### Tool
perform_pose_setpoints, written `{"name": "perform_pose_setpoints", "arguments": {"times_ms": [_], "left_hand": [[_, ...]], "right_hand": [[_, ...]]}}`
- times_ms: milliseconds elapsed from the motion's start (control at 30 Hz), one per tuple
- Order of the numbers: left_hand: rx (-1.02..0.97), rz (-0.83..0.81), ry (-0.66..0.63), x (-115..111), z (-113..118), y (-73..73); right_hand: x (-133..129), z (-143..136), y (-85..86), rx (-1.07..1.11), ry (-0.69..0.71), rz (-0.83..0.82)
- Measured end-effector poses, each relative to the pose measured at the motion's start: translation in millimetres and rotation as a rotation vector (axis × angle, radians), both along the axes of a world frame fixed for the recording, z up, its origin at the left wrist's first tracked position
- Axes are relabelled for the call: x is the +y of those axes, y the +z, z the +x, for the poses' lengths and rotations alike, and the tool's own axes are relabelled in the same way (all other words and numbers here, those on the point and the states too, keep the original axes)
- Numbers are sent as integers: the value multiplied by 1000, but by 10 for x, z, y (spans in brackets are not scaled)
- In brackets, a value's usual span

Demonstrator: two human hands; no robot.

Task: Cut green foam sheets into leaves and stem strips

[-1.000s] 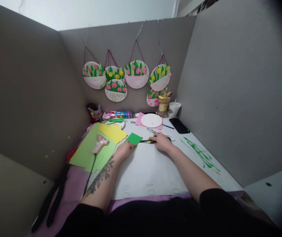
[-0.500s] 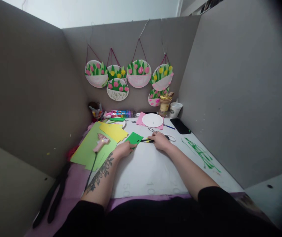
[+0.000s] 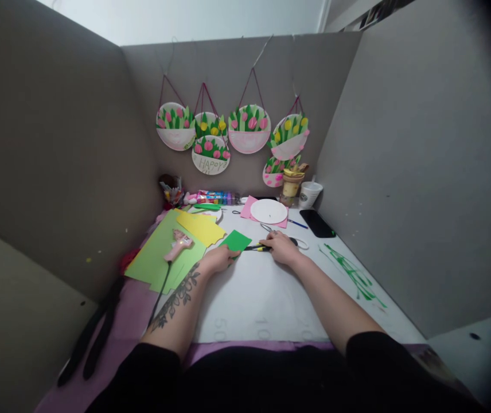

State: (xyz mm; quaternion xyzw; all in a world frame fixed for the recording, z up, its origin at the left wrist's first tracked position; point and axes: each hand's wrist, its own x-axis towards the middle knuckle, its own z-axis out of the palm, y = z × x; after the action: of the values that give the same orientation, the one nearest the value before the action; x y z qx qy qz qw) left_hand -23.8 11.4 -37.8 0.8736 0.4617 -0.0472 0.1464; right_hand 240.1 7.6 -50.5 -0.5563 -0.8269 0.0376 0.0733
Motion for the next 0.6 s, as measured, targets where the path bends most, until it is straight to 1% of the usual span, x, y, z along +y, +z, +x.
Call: {"name": "perform_pose_setpoints", "arguments": {"times_ms": [367,600], "left_hand": [[10,12,13,-14,0,0],[29,19,3,5,7,-17]], "right_hand": [[-77,3,3,5,30,-4],[-121,-96,14,-2,61,-18]]}}
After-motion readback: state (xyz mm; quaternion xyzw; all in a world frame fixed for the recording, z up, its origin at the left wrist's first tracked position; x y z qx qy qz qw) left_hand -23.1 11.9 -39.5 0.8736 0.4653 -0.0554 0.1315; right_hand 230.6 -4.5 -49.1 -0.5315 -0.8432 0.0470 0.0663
